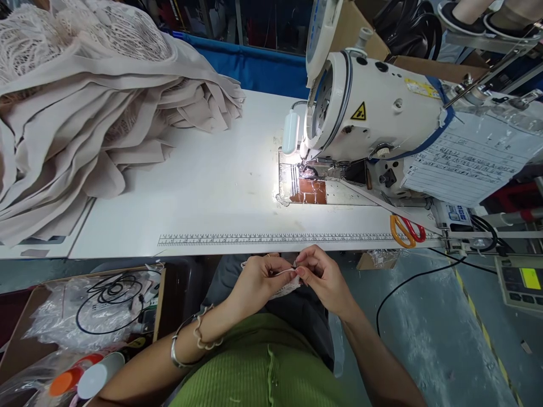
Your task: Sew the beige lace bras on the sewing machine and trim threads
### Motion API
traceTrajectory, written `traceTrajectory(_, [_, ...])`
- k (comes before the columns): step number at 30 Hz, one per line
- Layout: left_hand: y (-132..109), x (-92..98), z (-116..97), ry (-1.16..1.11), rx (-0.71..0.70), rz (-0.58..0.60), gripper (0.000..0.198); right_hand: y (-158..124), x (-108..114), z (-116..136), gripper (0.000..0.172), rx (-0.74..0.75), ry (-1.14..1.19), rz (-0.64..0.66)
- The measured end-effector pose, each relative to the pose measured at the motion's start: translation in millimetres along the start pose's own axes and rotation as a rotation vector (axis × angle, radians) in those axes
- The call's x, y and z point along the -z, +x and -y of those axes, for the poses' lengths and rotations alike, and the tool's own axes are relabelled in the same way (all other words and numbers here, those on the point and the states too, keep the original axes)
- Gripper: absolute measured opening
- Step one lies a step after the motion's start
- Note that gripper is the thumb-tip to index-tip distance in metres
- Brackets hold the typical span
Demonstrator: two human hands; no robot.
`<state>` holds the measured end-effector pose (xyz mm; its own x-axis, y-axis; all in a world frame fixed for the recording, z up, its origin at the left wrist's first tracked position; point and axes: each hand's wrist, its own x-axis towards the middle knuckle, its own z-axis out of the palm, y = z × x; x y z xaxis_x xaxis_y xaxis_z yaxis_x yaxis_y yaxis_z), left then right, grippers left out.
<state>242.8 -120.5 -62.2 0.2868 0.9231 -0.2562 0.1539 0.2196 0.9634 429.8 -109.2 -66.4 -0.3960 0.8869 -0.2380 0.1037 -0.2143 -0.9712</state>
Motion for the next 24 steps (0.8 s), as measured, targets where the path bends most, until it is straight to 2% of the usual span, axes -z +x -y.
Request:
traceTrajectory(4, [-1.6,-1.1,-1.2,-0.084,0.021,-0.065,0.028,1.0,3.9,-5.2,0.044,0.029,0.057,-0.080])
traceTrajectory(7, [-3.5,-2.6,0.4,-0.171,0.070,-0.085,0.033,0.3,7.4,-4.7,0.053,0.054,0.007,-0.098])
traceTrajectory(11, [-4.2,-5.1,1.7,-0.244,0.091,-0.088,0.038,-2.3,5.5,4.0,0.041,0.060,-0.162,-0.116])
traceTrajectory(15, [-3.6,-6.6,-0.5,-0.245,0.073,-0.091,0.035,-3.0,-0.3,12.7,0.030,0.097,-0.227,-0.071])
traceTrajectory(24, [-5.1,-5.7,-0.7,-0.220,0.076,-0.086,0.037,-2.8,-0.6,15.3,0.025,0.122,-0.259,-0.086])
